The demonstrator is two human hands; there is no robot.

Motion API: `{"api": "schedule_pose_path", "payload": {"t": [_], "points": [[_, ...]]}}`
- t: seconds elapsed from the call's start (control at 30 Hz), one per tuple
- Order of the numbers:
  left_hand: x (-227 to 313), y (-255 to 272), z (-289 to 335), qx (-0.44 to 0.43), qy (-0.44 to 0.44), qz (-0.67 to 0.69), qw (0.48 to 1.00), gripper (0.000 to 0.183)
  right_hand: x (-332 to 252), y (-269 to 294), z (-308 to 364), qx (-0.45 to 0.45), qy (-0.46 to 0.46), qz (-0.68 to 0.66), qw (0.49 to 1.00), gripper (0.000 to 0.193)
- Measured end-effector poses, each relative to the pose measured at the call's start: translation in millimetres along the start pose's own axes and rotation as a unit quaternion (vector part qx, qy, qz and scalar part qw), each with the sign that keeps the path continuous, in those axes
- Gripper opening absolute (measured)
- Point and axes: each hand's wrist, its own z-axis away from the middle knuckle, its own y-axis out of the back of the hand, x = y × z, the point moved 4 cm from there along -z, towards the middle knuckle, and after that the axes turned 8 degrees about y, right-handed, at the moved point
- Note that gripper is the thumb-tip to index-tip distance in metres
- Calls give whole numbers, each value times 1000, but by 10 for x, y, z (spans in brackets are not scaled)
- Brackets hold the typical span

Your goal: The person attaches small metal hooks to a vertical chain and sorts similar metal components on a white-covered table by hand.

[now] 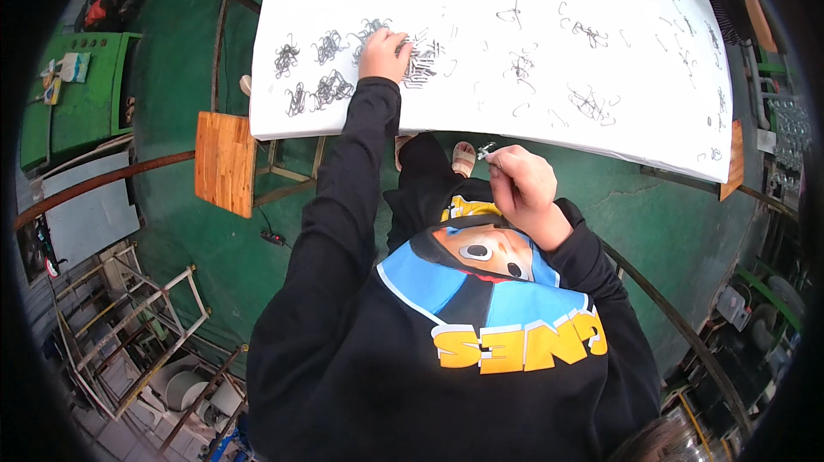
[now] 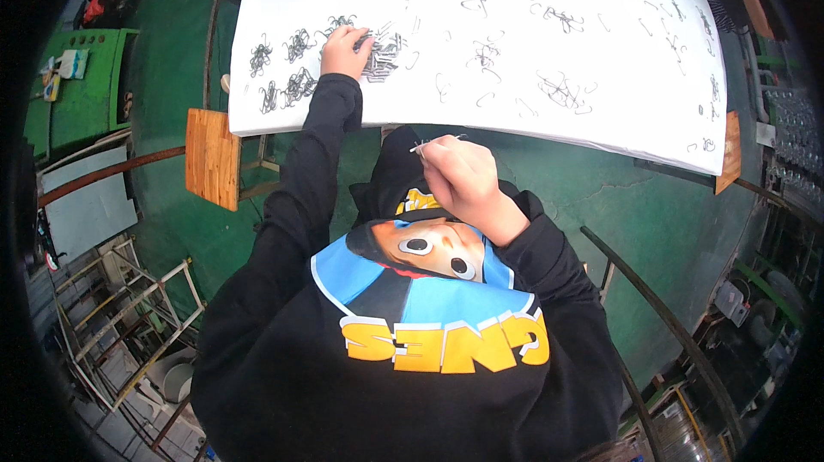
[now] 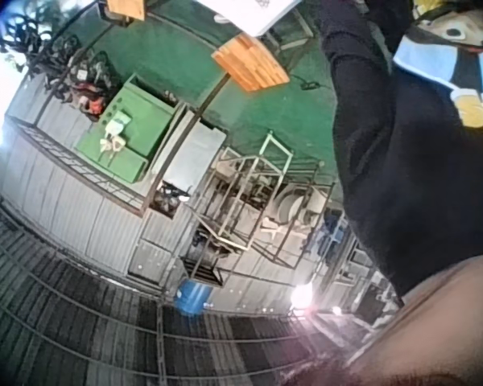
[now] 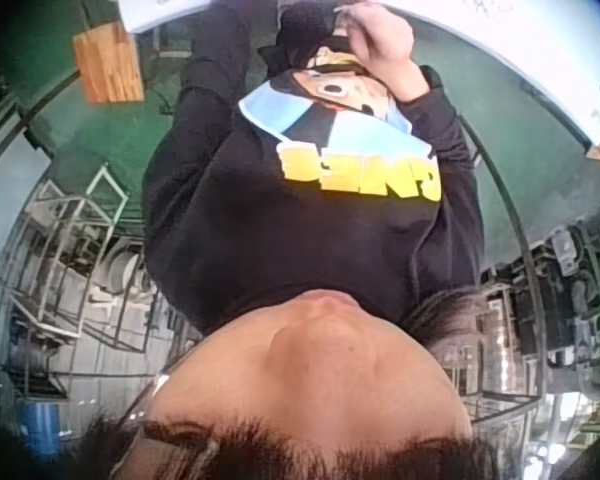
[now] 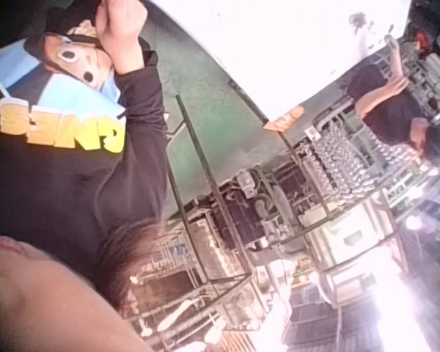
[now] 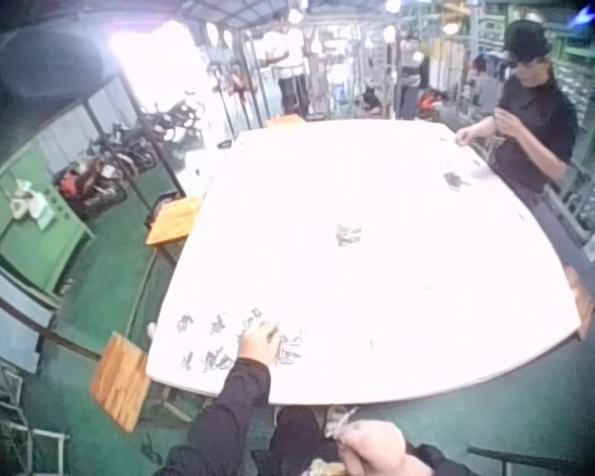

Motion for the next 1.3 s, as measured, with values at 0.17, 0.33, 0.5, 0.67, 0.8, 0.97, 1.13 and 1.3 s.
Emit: {"api": "schedule_pose_path", "payload": {"t": [0.17,0.33,0.5,0.67,0.8,0.97,1.13,1.3], "points": [[-65,-81,-90,-51,-15,-48,997,14,9,13,40,-3,-11,11,1000,26],[-13,-14,-117,-75,-122,-109,984,10,2,-4,11,-6,-7,8,1000,23],[51,114,-94,8,-149,-42,988,8,-9,-16,-27,-22,-17,8,1000,22],[638,573,242,1,106,312,944,5,48,-30,-36,-38,-66,-6,997,21],[1270,922,606,-43,89,403,910,11,86,-73,-24,-52,-76,-6,996,18],[1476,1004,717,-54,5,409,911,9,107,-91,-5,-43,-83,-2,996,17],[1491,1030,740,-22,-46,400,915,4,130,-106,38,-48,-96,-7,994,17],[1527,1156,744,-10,-57,383,922,3,362,-38,130,-9,-251,-80,965,20]]}}
